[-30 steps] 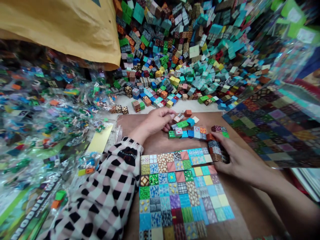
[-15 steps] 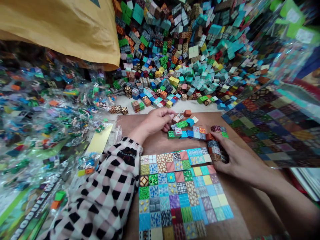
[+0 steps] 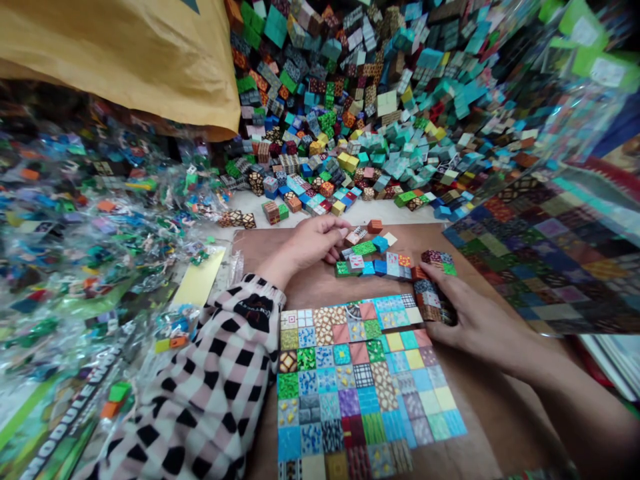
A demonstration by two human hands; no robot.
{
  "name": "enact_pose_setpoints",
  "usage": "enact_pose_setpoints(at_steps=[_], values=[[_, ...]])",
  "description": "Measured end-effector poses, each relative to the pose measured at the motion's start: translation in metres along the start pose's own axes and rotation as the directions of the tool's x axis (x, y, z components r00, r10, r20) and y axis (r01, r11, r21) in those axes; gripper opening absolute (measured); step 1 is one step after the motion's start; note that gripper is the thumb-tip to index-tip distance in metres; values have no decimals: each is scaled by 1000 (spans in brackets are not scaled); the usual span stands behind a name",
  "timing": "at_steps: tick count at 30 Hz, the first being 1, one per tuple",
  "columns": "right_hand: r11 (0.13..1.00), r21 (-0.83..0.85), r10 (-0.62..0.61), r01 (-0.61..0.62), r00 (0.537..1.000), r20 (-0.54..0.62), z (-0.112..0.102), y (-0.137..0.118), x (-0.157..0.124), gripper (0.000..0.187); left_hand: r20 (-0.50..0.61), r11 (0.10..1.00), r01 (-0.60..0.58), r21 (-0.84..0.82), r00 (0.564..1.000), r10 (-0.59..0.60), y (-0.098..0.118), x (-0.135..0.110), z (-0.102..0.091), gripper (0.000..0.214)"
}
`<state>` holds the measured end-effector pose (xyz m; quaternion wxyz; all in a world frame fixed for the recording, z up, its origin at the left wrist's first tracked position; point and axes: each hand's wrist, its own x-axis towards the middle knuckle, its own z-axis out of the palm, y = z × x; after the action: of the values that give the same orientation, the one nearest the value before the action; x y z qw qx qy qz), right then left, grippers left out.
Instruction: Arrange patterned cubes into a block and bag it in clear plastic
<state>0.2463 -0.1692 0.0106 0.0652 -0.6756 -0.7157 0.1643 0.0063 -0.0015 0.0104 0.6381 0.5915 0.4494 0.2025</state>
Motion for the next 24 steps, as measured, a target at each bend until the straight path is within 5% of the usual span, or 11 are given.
enact_pose_setpoints(at_steps=[24], values=[[997,-53,47,-48,999,-14,0,-5,0,83,-8,1000,22,0,1000,-22,3,-1,2,18]])
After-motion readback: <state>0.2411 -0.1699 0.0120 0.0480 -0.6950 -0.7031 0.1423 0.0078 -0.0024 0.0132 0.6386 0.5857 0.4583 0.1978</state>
